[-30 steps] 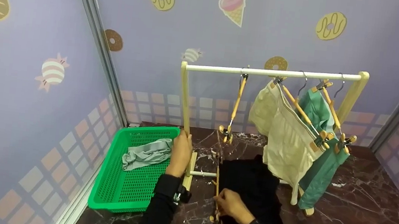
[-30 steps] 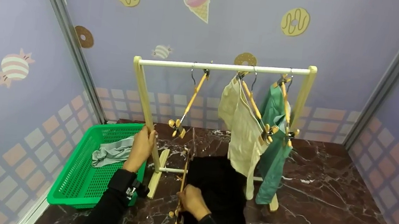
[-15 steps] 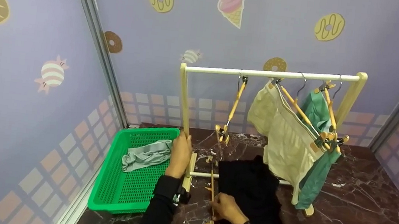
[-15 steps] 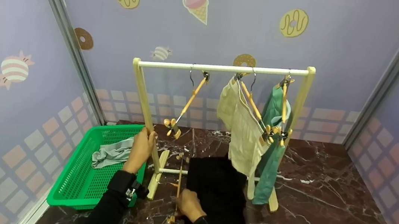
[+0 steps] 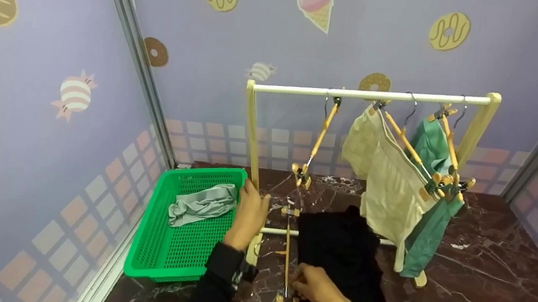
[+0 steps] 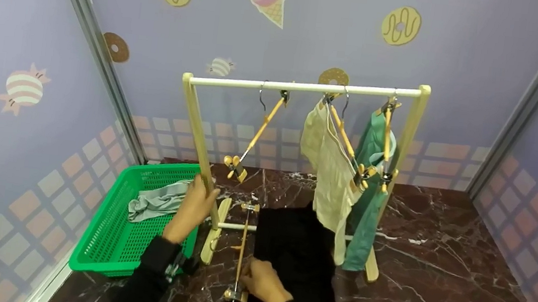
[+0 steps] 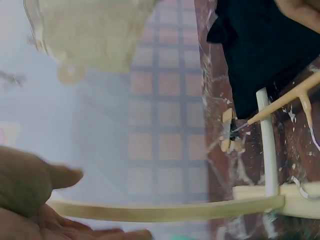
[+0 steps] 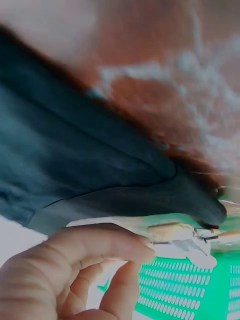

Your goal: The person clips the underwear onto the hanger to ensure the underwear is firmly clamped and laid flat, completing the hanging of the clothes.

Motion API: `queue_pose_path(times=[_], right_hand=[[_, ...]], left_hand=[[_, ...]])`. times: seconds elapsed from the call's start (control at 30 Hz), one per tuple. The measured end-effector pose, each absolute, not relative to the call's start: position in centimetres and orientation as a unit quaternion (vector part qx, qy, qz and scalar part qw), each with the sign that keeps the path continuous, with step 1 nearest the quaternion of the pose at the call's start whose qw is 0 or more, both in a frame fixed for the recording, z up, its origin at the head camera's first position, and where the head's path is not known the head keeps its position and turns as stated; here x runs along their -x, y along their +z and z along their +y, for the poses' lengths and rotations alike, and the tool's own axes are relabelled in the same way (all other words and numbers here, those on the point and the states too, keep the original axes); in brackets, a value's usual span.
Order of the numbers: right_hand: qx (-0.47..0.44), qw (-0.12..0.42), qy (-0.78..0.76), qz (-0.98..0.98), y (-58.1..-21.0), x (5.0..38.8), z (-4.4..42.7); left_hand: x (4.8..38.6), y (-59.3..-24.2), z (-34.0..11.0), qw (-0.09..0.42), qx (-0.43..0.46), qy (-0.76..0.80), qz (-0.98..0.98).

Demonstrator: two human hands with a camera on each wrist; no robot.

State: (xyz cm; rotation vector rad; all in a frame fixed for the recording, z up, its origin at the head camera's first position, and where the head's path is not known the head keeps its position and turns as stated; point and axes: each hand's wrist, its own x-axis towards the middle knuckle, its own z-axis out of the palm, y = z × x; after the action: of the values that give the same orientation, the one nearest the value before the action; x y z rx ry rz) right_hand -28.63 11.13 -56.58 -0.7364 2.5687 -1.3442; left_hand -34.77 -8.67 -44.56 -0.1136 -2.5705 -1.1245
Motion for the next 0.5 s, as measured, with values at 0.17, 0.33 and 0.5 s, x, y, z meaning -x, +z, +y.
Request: queue_pose_path(times=[0.17,0.33,0.5], right_hand=[[0.301,0.018,-0.335,0.892,-56.2,27.0,12.8],[0.320,0.037,-0.244,0.915,-56.3,25.5,13.6],[0.308,0.045,-0.208,0.927,-57.1,24.7,13.5]], left_hand=[[28.7,-44.9,-7.2,0.092,0.074,-0.392,-0.913],[24.5,-48.0,-6.9,-0.023,0.110,-0.359,-0.927],[23.3,-53.0,-7.0,-0.111,0.093,-0.334,-0.931]])
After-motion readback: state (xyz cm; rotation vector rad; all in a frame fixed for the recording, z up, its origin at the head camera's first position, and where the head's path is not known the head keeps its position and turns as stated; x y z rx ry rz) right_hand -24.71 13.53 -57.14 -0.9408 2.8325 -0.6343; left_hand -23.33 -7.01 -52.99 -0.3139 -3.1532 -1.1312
